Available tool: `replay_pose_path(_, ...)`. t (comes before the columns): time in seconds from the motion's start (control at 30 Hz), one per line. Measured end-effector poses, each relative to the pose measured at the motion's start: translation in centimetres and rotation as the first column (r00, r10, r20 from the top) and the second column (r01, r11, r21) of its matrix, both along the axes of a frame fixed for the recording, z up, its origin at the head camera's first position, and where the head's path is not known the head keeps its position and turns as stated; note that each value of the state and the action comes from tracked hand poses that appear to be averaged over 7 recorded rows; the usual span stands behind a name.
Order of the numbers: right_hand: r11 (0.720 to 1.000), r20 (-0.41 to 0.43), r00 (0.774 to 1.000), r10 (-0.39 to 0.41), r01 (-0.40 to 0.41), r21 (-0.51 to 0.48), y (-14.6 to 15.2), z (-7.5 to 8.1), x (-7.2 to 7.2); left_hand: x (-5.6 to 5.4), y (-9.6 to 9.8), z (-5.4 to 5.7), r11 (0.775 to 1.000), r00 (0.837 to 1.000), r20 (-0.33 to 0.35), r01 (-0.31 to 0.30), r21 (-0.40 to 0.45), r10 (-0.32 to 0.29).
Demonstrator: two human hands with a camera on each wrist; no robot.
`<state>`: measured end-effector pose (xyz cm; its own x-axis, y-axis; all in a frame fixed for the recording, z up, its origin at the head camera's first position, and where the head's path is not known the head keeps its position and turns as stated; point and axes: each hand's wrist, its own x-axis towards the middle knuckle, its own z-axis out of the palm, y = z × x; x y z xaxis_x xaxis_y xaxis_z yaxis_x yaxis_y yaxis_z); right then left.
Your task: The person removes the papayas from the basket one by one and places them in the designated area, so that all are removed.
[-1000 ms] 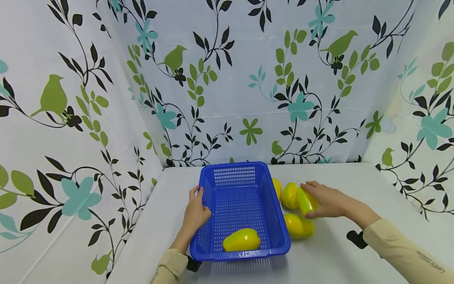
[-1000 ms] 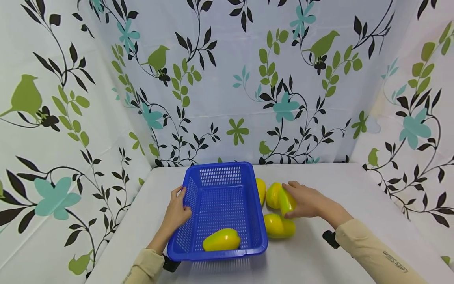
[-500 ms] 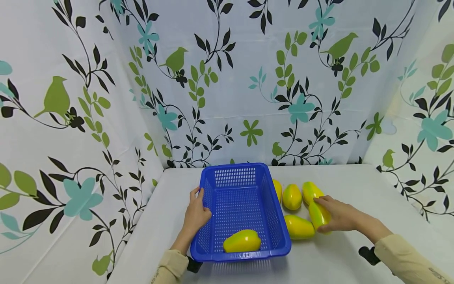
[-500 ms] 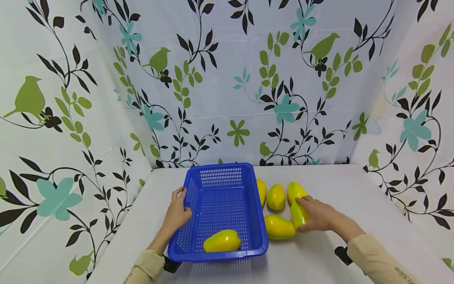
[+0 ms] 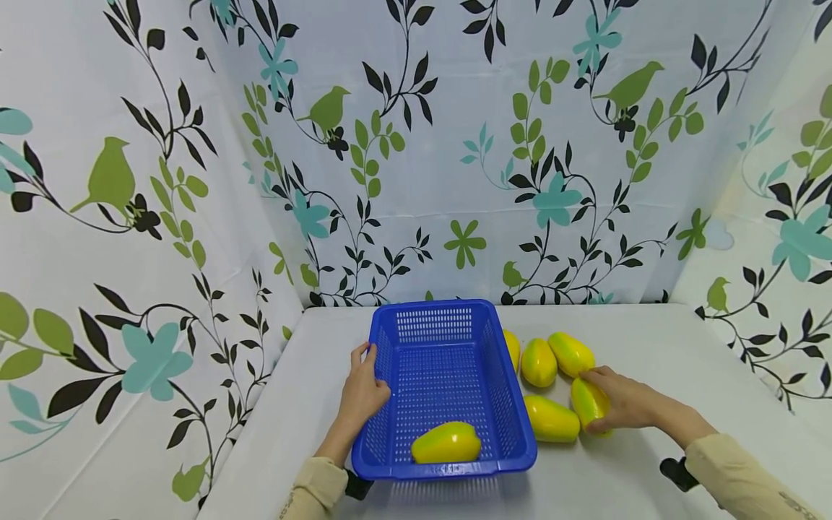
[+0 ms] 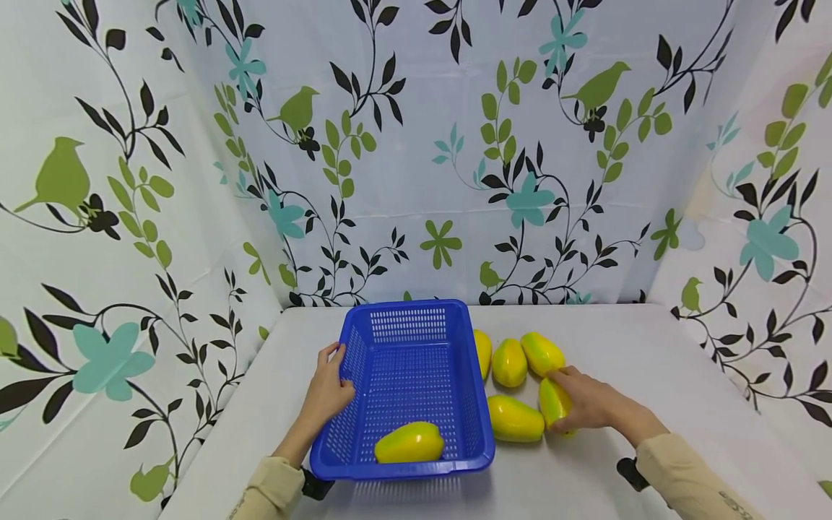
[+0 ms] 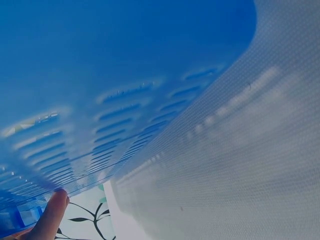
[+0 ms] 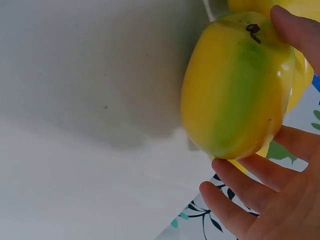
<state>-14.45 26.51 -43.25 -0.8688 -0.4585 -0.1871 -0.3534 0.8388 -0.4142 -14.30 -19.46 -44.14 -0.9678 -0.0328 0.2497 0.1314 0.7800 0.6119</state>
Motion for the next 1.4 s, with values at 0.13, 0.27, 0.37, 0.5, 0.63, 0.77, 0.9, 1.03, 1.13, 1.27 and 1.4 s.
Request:
replay_pose_path(0.13, 1.000, -0.033, 0.999, 0.004, -0.004, 0.011, -0.7, 0.8, -0.6, -0.1, -0.1, 0.3, 1.000, 1.000, -0.003, 0.001, -0.001, -0.001)
replay_pose_path(0.27, 1.000, -0.075, 0.997, 0.017, -0.016, 0.007, -2.6, 2.2, -1.5, -0.1, -0.2, 0.4, 1.000, 1.000, 0.000, -0.002, -0.003, 0.002)
replay_pose_path(0.37, 0.998, -0.113, 0.992, 0.053, -0.055, -0.018, -4.8, 3.3, -1.9, -0.2, -0.4, 0.3, 1.000, 1.000, -0.008, -0.002, -0.008, 0.002)
replay_pose_path(0.5, 0.992, -0.146, 0.983, 0.111, -0.119, -0.048, -8.1, 4.3, -1.8, -0.2, -0.4, -0.1, 1.000, 1.000, -0.024, 0.001, -0.003, -0.001)
replay_pose_path(0.63, 0.985, -0.146, 0.975, 0.167, -0.172, -0.028, -11.1, 5.1, -1.3, 0.1, -0.2, -0.4, 1.000, 1.000, -0.008, 0.007, 0.013, -0.007)
replay_pose_path(0.77, 0.974, -0.119, 0.967, 0.224, -0.226, -0.001, -13.8, 5.6, -0.8, 0.2, -0.1, -0.3, 1.000, 1.000, -0.002, 0.004, 0.023, -0.004)
replay_pose_path(0.9, 0.957, -0.112, 0.950, 0.290, -0.288, 0.037, -15.9, 5.4, -0.5, 0.1, 0.0, -0.1, 0.999, 1.000, -0.012, 0.008, 0.033, -0.007)
replay_pose_path(1.03, 0.943, -0.106, 0.938, 0.330, -0.324, 0.071, -17.4, 4.8, 0.0, 0.0, 0.1, -0.1, 1.000, 1.000, -0.007, 0.006, 0.028, -0.006)
replay_pose_path(1.13, 0.937, -0.085, 0.935, 0.345, -0.338, 0.086, -18.2, 4.4, 0.4, 0.0, 0.1, -0.2, 1.000, 1.000, -0.004, -0.001, 0.025, 0.001)
replay_pose_path(1.27, 0.928, -0.038, 0.931, 0.364, -0.358, 0.103, -18.9, 3.9, 0.9, 0.1, 0.2, -0.1, 1.000, 1.000, -0.004, -0.003, 0.028, 0.004)
replay_pose_path(1.4, 0.917, -0.025, 0.921, 0.388, -0.383, 0.114, -19.3, 3.3, 1.2, 0.1, 0.1, 0.0, 1.000, 1.000, -0.005, 0.004, 0.029, -0.004)
